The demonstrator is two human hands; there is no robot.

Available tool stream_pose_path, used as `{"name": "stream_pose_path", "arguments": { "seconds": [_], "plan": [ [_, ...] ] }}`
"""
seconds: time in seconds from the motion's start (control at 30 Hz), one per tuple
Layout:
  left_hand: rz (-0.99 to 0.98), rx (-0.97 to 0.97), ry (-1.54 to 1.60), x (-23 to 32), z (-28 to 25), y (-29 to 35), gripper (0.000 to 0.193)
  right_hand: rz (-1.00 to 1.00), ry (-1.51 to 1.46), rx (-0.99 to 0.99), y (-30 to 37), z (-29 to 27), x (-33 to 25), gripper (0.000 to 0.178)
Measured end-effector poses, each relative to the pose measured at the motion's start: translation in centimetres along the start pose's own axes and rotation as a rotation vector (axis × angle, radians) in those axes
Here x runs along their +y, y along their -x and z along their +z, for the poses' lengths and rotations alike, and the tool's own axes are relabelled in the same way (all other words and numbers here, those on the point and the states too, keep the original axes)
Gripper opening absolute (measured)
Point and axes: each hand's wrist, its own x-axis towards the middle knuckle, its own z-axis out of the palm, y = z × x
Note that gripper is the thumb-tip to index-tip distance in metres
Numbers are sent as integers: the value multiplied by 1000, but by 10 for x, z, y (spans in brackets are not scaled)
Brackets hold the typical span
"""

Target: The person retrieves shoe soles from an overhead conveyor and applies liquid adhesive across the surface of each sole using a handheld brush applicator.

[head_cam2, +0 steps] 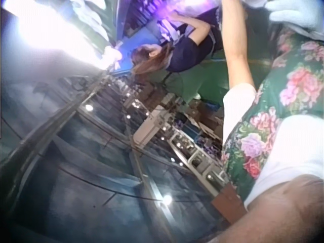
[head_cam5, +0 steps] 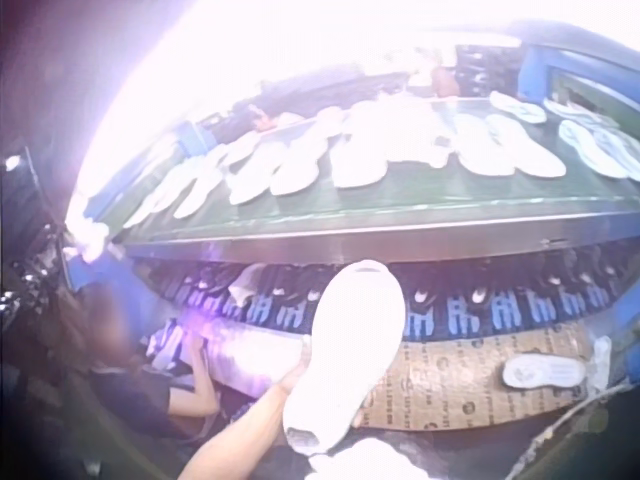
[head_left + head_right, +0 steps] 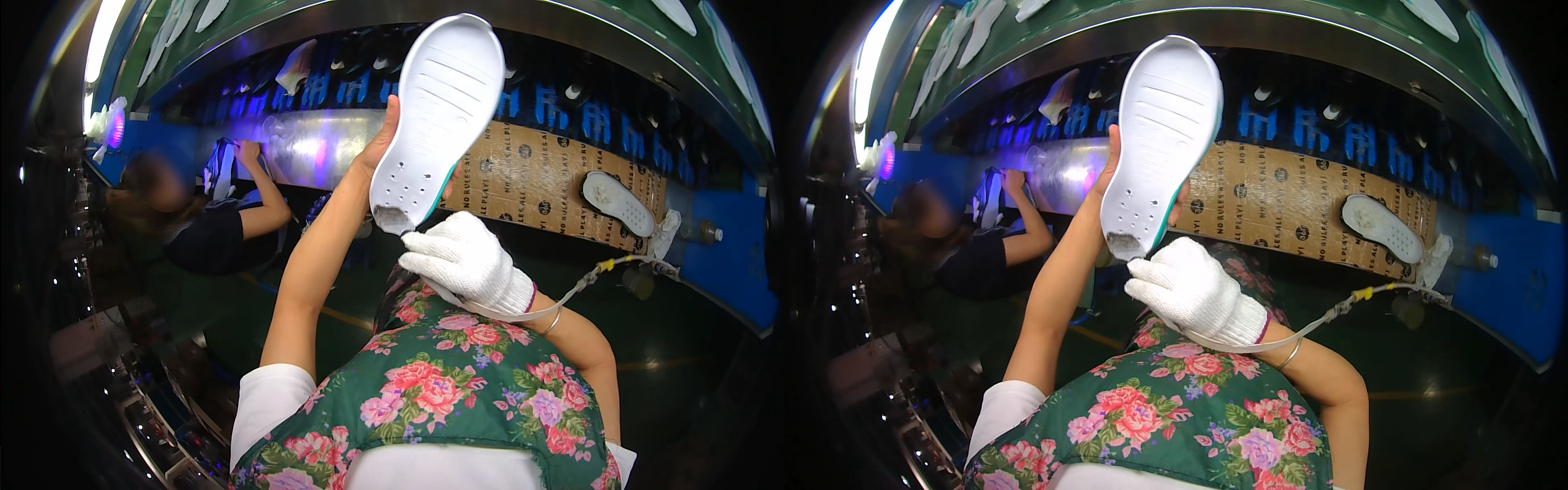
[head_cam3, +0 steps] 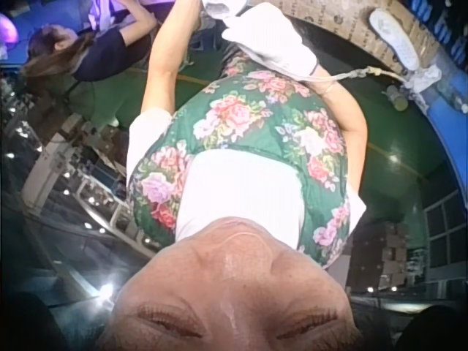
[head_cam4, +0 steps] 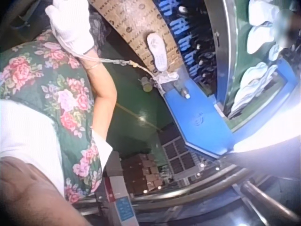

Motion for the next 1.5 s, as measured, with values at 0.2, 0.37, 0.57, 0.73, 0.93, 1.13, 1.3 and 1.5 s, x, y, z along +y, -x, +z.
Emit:
{"name": "stream_pose_path", "arguments": {
  "seconds": [0.2, 0.37, 0.57, 0.73, 0.93, 1.13, 1.3, 1.5],
  "plan": [
    [-77, 328, -276, 3, -9, -2, 89, 96, -135, 50, -4, -15, 4, 31],
    [-430, 522, -814, 21, 31, -22, 72, 35, 25, -63, 4, -1, 6, 33],
    [-621, 485, -1174, 22, 31, -29, 89, 197, -165, 69, 3, -4, 10, 27],
    [-747, 383, -1412, 25, 31, -35, 103, 115, -20, -7, 9, 5, 8, 25],
    [-793, 390, -1486, 30, 32, -41, 114, 310, -57, 42, 7, -7, 18, 21],
    [-779, 579, -1516, 41, -8, -41, 113, 227, 69, 63, 2, -11, 19, 27],
    [-601, 565, -1473, 46, -16, -48, 107, 346, -150, 95, 4, -5, 7, 25],
    [-48, 531, -730, 17, -24, -46, 93, 837, -391, 445, 3, -33, 8, 18]
  ]
}}
